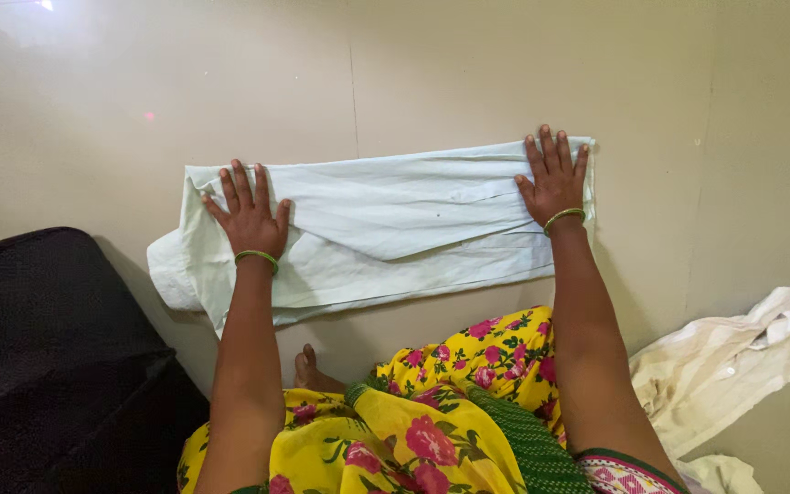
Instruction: The person folds a light blue shirt and a white shirt by hand while sitting on the floor, then places the light blue shirt into a black bag.
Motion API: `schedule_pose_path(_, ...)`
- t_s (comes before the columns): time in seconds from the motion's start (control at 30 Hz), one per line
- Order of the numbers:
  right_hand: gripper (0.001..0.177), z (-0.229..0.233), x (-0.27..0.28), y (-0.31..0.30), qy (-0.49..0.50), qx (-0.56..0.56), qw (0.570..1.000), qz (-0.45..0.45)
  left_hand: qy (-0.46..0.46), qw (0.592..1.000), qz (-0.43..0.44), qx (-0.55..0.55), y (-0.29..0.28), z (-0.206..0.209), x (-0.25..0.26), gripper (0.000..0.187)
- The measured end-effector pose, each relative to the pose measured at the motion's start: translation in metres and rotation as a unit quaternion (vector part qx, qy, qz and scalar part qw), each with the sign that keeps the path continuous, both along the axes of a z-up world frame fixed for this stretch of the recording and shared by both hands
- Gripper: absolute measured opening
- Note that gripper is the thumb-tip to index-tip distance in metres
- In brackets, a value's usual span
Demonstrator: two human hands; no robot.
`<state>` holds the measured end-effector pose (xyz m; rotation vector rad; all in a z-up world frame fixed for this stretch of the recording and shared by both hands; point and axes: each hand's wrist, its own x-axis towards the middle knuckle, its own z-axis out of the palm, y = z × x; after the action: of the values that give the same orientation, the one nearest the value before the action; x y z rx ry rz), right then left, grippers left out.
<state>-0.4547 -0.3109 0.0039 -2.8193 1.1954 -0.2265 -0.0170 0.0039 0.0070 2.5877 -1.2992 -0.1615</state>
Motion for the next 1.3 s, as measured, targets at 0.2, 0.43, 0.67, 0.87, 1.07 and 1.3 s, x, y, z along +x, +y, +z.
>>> schedule_pose_path(0.2, 0.068, -0.002, -0.019, -0.013, -0.083, 0.031, 0.996, -0.006, 0.009, 1.0, -0.007, 0.01, -0.002, 0.01, -0.004, 0.076)
schedule_pose_path(0.43, 0.072, -0.001, -0.076, 0.019, -0.247, 0.027, 0.936, -0.247, -0.006, 0.99, -0.123, -0.071, -0.025, 0.012, -0.09, 0.094)
schedule_pose_path(0.67, 0.087, -0.017, -0.074, 0.009, -0.155, 0.153, 0.868, -0.447, 0.057, 0.944, -0.317, -0.078, -0.103, 0.005, -0.246, 0.087)
schedule_pose_path(0.87, 0.088, -0.029, -0.08, 0.0, -0.183, 0.187, 0.856, -0.446, 0.037, 0.942, -0.332, -0.034, -0.119, -0.007, -0.271, 0.074)
schedule_pose_path(1.07, 0.084, -0.012, -0.084, -0.004, -0.236, 0.277, 0.822, -0.437, 0.01, 0.939, -0.342, -0.01, -0.12, -0.008, -0.273, 0.074)
schedule_pose_path(1.3, 0.064, 0.0, -0.084, -0.006, -0.241, 0.292, 0.827, -0.415, 0.004, 0.938, -0.347, 0.024, -0.119, -0.004, -0.272, 0.074)
